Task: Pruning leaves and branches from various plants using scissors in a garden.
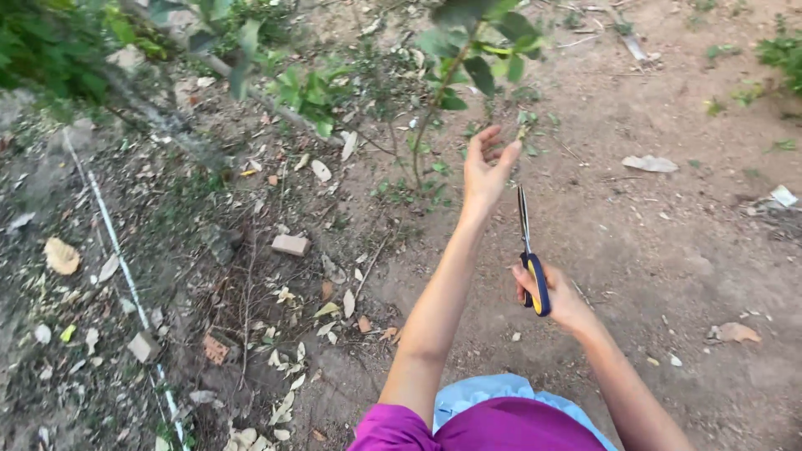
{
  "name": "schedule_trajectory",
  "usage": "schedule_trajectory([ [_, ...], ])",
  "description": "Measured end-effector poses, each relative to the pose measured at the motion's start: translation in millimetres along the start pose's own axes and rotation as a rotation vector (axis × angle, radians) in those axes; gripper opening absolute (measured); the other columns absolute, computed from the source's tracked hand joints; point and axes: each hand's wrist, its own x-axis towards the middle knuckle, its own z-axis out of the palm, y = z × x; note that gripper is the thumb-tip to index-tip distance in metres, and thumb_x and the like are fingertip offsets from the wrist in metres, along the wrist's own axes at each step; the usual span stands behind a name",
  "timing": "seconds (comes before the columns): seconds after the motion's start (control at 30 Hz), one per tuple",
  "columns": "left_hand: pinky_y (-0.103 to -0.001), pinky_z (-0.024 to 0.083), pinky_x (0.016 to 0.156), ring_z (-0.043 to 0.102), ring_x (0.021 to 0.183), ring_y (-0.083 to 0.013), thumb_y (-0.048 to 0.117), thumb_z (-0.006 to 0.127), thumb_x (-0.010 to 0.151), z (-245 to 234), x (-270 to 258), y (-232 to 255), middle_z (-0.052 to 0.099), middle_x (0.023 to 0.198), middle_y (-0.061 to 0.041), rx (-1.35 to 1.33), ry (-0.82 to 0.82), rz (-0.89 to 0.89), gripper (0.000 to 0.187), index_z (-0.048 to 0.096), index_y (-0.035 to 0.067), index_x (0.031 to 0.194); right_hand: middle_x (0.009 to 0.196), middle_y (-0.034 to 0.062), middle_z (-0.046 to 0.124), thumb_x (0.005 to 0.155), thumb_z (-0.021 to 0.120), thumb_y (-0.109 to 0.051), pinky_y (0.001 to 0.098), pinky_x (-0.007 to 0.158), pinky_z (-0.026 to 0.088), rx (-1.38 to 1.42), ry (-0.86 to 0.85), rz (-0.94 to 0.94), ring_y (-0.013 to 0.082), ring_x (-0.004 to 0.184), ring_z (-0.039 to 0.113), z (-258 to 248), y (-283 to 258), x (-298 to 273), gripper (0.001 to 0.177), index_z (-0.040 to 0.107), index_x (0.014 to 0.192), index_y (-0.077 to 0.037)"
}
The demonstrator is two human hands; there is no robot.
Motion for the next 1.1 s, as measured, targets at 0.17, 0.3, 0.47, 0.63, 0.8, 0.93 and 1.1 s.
schedule_trajectory([
  [0.17, -0.039, 0.053, 0.1, 0.063, 0.118, -0.0274, 0.025, 0.077, 0.089, 24, 18, -3, 0.063, 0.135, -0.021, 0.218, 0.01, 0.14, 0.063, 0.053, 0.002, 0.143, 0.068, 0.0033, 0.063, 0.095, 0.063, -0.044, 0.0318, 0.059, 0.051, 0.11, 0.052, 0.067, 0.0139, 0.064, 0.063, -48, 1, 19, 0.042, 0.065, 0.082, -0.004],
  [0.3, -0.046, 0.041, 0.116, 0.052, 0.138, -0.0381, 0.023, 0.077, 0.086, 18, 61, 17, 0.053, 0.148, -0.026, 0.529, 0.071, 0.312, 0.076, 0.044, -0.001, 0.149, 0.069, 0.003, 0.063, 0.097, 0.063, -0.043, 0.0309, 0.06, 0.05, 0.144, 0.02, 0.057, 0.0128, 0.064, 0.063, -55, -8, 38, 0.042, 0.064, 0.081, -0.004],
  [0.47, -0.049, 0.028, 0.124, 0.037, 0.147, -0.0409, 0.024, 0.076, 0.087, -38, 187, 23, 0.04, 0.156, -0.028, 0.666, 0.439, 0.426, 0.083, 0.034, -0.005, 0.153, 0.067, 0.0039, 0.063, 0.094, 0.064, -0.043, 0.0323, 0.057, 0.05, 0.173, -0.013, 0.071, 0.0146, 0.062, 0.062, -68, 19, 83, 0.042, 0.065, 0.078, -0.004],
  [0.63, -0.046, 0.042, 0.12, 0.057, 0.133, -0.0378, 0.02, 0.069, 0.088, -151, 323, 33, 0.055, 0.144, -0.024, 0.464, 0.722, 0.437, 0.074, 0.039, -0.003, 0.152, 0.065, 0.0057, 0.061, 0.095, 0.065, -0.043, 0.0334, 0.056, 0.047, 0.055, 0.042, 0.074, 0.0158, 0.06, 0.058, -98, 21, 153, 0.046, 0.063, 0.074, -0.002],
  [0.8, -0.046, 0.043, 0.112, 0.057, 0.129, -0.0398, 0.022, 0.056, 0.113, -244, 417, -17, 0.06, 0.14, -0.026, 0.794, 0.835, 0.538, 0.042, 0.05, -0.003, 0.145, 0.065, 0.0062, 0.063, 0.093, 0.062, -0.042, 0.0343, 0.056, 0.052, 0.148, 0.135, 0.143, 0.0183, 0.058, 0.063, -86, -8, 217, 0.039, 0.064, 0.079, -0.006],
  [0.93, -0.037, 0.051, 0.096, 0.068, 0.111, -0.0277, 0.024, 0.046, 0.106, -195, 425, -10, 0.069, 0.123, -0.02, 0.504, 0.492, 0.49, 0.044, 0.054, 0.001, 0.144, 0.068, 0.0042, 0.062, 0.093, 0.062, -0.041, 0.032, 0.057, 0.049, 0.143, 0.165, 0.106, 0.0148, 0.061, 0.061, -77, -13, 261, 0.034, 0.065, 0.088, -0.007],
  [1.1, -0.035, 0.038, 0.06, 0.046, 0.068, -0.0189, 0.03, 0.052, 0.114, -89, 421, -17, 0.051, 0.083, -0.006, 0.102, 0.004, 0.008, 0.035, 0.065, 0.0, 0.127, 0.071, 0.0029, 0.061, 0.091, 0.069, -0.038, 0.0315, 0.057, 0.049, 0.154, 0.205, 0.074, 0.0132, 0.062, 0.06, -82, -24, 268, 0.034, 0.066, 0.101, -0.006],
])
